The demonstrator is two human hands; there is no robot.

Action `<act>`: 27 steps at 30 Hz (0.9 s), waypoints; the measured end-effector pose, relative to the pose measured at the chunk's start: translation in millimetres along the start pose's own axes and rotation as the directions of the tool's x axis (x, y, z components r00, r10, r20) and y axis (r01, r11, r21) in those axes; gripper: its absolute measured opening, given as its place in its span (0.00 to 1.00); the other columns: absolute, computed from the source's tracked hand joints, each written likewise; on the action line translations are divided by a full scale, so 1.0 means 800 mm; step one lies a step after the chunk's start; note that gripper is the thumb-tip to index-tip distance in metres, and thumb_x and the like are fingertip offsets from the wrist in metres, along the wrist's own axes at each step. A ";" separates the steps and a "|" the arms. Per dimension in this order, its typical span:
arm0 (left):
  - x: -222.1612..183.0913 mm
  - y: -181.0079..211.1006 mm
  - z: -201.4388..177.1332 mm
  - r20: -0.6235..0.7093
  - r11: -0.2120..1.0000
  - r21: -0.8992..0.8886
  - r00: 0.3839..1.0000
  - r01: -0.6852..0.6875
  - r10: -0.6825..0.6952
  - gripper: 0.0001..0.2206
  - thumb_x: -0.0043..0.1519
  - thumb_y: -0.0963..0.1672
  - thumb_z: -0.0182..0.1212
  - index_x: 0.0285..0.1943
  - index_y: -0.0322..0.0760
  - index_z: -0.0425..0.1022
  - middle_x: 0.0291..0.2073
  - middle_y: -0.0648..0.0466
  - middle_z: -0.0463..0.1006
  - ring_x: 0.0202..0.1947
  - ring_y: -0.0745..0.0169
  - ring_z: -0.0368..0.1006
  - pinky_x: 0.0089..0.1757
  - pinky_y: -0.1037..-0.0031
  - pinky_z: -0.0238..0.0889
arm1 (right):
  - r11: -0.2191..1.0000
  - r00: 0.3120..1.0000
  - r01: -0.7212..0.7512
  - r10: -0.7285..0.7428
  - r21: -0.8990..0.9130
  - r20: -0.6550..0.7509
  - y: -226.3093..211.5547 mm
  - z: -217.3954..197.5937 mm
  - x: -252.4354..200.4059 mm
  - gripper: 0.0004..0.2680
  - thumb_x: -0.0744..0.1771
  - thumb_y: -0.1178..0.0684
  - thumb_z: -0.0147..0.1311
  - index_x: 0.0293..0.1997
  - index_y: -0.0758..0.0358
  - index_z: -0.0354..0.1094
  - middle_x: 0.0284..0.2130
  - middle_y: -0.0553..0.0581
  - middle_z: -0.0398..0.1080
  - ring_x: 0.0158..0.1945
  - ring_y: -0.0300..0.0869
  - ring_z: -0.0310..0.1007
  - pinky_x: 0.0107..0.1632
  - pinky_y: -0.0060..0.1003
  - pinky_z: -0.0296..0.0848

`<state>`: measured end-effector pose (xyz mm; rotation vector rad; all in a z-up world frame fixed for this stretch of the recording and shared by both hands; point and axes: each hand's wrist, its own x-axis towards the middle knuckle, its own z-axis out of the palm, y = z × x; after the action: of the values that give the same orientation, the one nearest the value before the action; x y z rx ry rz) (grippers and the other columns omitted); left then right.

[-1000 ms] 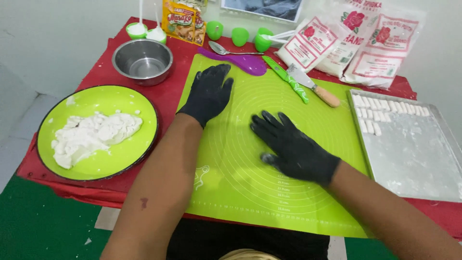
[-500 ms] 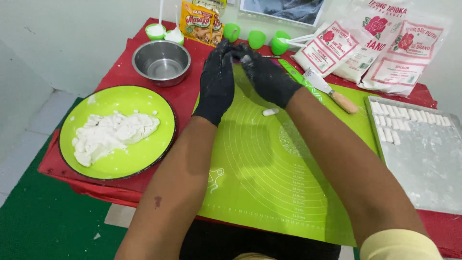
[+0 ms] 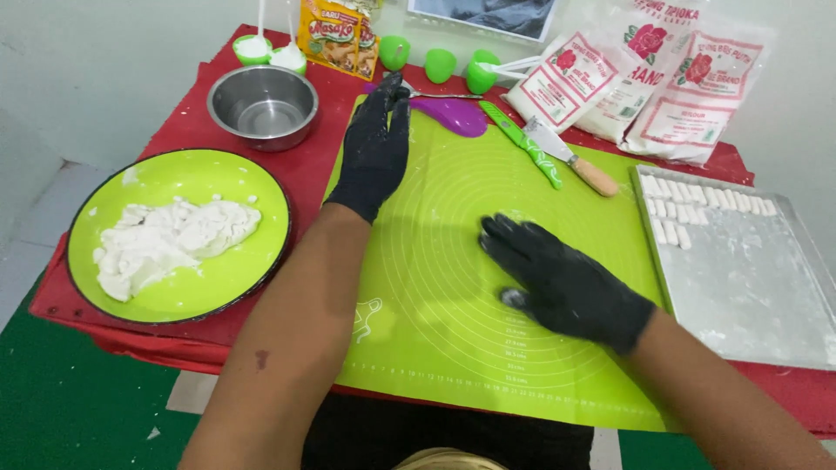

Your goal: Cutting dough into small pieces and rolling them into cylinders before placing them on a tray.

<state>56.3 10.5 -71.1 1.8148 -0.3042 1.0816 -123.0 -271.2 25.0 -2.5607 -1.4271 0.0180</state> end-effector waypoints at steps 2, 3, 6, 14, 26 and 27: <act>-0.002 0.002 -0.002 -0.027 0.980 0.093 0.983 -0.177 0.181 0.13 0.72 0.40 0.55 0.64 0.29 0.72 0.60 0.42 0.77 0.60 0.47 0.75 0.62 0.61 0.66 | 1.000 0.999 -0.010 0.011 0.005 -0.040 -0.016 -0.010 -0.031 0.26 0.70 0.42 0.48 0.77 0.59 0.49 0.77 0.62 0.48 0.78 0.54 0.50 0.76 0.50 0.45; -0.003 0.004 -0.004 -0.025 0.980 0.089 0.983 -0.180 0.183 0.13 0.72 0.40 0.55 0.64 0.29 0.72 0.60 0.42 0.77 0.60 0.47 0.75 0.62 0.61 0.66 | 1.000 0.999 -0.015 0.015 0.004 -0.042 -0.023 -0.016 -0.040 0.26 0.70 0.42 0.48 0.77 0.59 0.49 0.77 0.62 0.48 0.78 0.54 0.50 0.76 0.50 0.45; -0.001 0.013 -0.010 -0.002 0.899 0.227 0.923 -0.375 0.385 0.13 0.71 0.37 0.58 0.63 0.24 0.71 0.58 0.37 0.76 0.58 0.43 0.76 0.59 0.58 0.69 | 0.998 0.977 -0.063 0.068 0.030 -0.204 -0.037 -0.027 -0.059 0.22 0.69 0.45 0.48 0.73 0.60 0.57 0.72 0.62 0.59 0.73 0.55 0.60 0.74 0.53 0.56; 0.002 0.023 -0.015 0.067 0.998 -0.038 0.996 -0.049 0.052 0.16 0.70 0.41 0.55 0.68 0.37 0.68 0.54 0.49 0.81 0.56 0.53 0.77 0.59 0.62 0.65 | 0.995 0.990 -0.069 0.077 0.074 -0.117 -0.020 -0.010 0.000 0.27 0.70 0.41 0.47 0.77 0.64 0.45 0.77 0.67 0.45 0.80 0.60 0.39 0.76 0.58 0.38; 0.013 0.047 -0.027 0.073 0.953 -0.180 0.969 0.245 -0.235 0.17 0.72 0.47 0.47 0.67 0.40 0.70 0.55 0.54 0.81 0.59 0.58 0.74 0.62 0.64 0.60 | 0.994 0.997 -0.074 0.071 0.084 0.033 0.074 0.039 0.205 0.23 0.73 0.42 0.28 0.80 0.56 0.34 0.78 0.67 0.36 0.80 0.62 0.27 0.74 0.63 0.27; 0.015 0.046 -0.026 0.073 0.953 -0.181 0.969 0.244 -0.234 0.17 0.72 0.47 0.47 0.67 0.40 0.70 0.55 0.54 0.81 0.59 0.58 0.74 0.62 0.64 0.60 | 0.994 0.997 -0.074 0.072 0.083 0.033 0.089 0.047 0.217 0.23 0.73 0.42 0.28 0.80 0.56 0.34 0.78 0.67 0.36 0.80 0.62 0.27 0.74 0.63 0.27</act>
<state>29.4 12.6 -36.4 1.6620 -0.2033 0.8104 24.9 -154.4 -9.0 -2.5529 -1.3132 0.1248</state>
